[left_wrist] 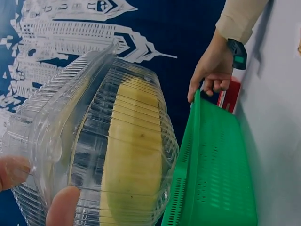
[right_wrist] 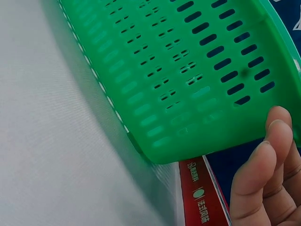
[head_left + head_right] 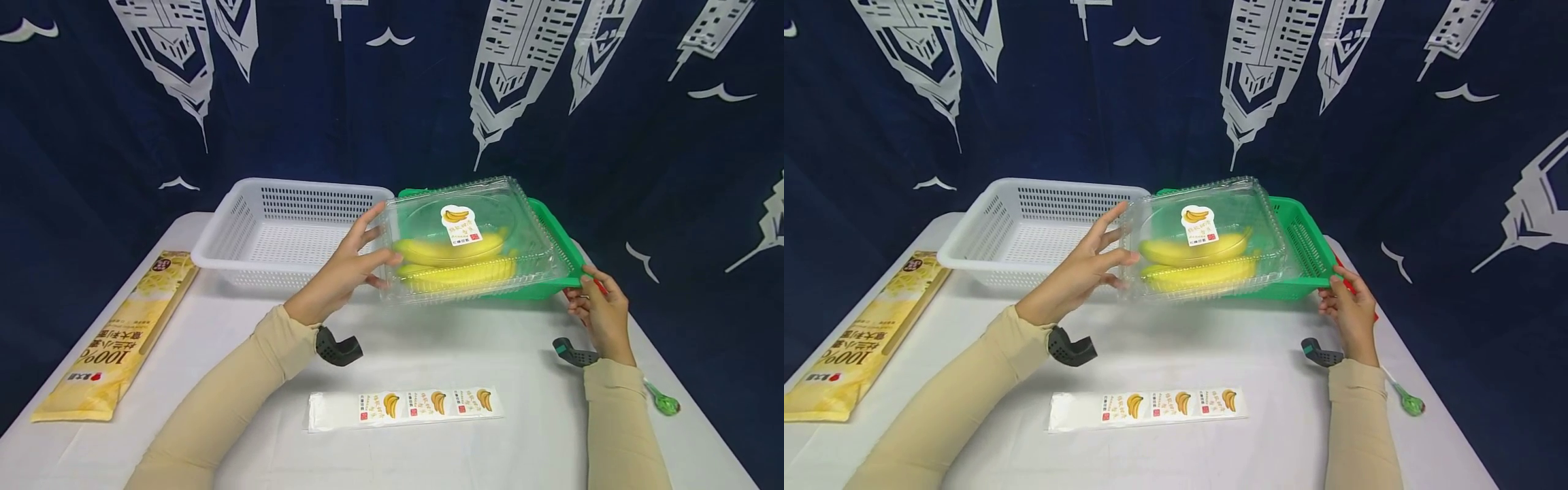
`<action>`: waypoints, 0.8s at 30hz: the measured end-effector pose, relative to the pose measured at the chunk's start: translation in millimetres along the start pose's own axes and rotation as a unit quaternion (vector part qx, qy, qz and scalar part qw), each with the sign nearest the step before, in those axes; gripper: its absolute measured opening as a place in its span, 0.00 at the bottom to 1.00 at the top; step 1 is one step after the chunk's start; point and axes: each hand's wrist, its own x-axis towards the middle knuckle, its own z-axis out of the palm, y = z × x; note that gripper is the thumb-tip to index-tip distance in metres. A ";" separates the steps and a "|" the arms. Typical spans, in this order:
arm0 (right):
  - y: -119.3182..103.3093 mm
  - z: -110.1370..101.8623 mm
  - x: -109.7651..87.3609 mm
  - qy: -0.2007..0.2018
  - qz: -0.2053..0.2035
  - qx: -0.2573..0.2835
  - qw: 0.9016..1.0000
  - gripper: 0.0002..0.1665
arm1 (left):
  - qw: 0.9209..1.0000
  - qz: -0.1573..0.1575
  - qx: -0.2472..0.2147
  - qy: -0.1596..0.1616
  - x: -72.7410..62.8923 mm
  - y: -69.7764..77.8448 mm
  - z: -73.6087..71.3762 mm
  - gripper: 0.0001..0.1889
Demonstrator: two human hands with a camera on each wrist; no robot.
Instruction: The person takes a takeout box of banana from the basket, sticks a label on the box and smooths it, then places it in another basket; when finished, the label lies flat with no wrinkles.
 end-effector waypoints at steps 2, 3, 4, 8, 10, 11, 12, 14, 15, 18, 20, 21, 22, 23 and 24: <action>-0.1 0.3 0.2 0.002 0.000 0.000 1.000 0.14 | 1.000 0.004 -0.005 0.006 6.0 0.7 3.2 0.50; 0.0 0.5 0.5 0.003 0.001 0.000 1.000 0.13 | 1.000 0.006 -0.008 0.008 9.1 1.0 4.8 0.49; 0.0 0.7 0.8 0.005 0.001 0.000 1.000 0.13 | 1.000 0.007 -0.011 0.011 12.4 1.0 6.3 0.49; 0.7 1.5 2.9 0.011 0.005 -0.002 1.000 0.13 | 1.000 0.012 -0.019 0.018 25.2 1.0 12.3 0.48; 1.0 1.7 3.5 0.013 0.008 -0.003 1.000 0.14 | 0.999 0.015 -0.023 0.022 32.0 0.2 15.6 0.47; 1.1 1.8 3.7 0.014 0.009 -0.004 1.000 0.14 | 0.999 0.016 -0.025 0.026 35.6 -0.4 17.2 0.47; 1.1 2.0 3.7 0.014 0.010 -0.004 1.000 0.14 | 0.999 0.017 -0.027 0.030 39.3 -1.0 18.9 0.47; 0.9 2.3 3.4 0.015 0.011 -0.004 1.000 0.14 | 0.999 0.017 -0.027 0.039 47.2 -2.3 22.7 0.47; 0.8 2.3 3.1 0.015 0.012 -0.002 1.000 0.14 | 0.999 0.017 -0.027 0.043 51.1 -2.9 24.7 0.46; 0.4 2.3 2.7 0.017 0.013 -0.001 1.000 0.14 | 0.998 0.011 -0.027 0.055 63.1 -5.4 30.2 0.46; 0.4 2.3 2.6 0.018 0.014 0.001 1.000 0.14 | 0.998 0.009 -0.027 0.060 70.8 -6.9 33.7 0.46; 0.4 2.3 2.6 0.018 0.014 0.002 1.000 0.14 | 0.998 0.008 -0.025 0.062 74.7 -7.7 35.4 0.46; 0.5 2.3 2.7 0.018 0.013 0.003 1.000 0.14 | 0.998 0.007 -0.025 0.063 78.7 -8.4 37.1 0.45; 0.6 2.3 2.6 0.018 0.013 0.004 1.000 0.14 | 0.998 0.006 -0.024 0.064 82.4 -9.1 38.9 0.45; 0.7 2.2 2.6 0.018 0.012 0.005 1.000 0.14 | 0.998 0.005 -0.023 0.065 85.9 -9.7 40.6 0.45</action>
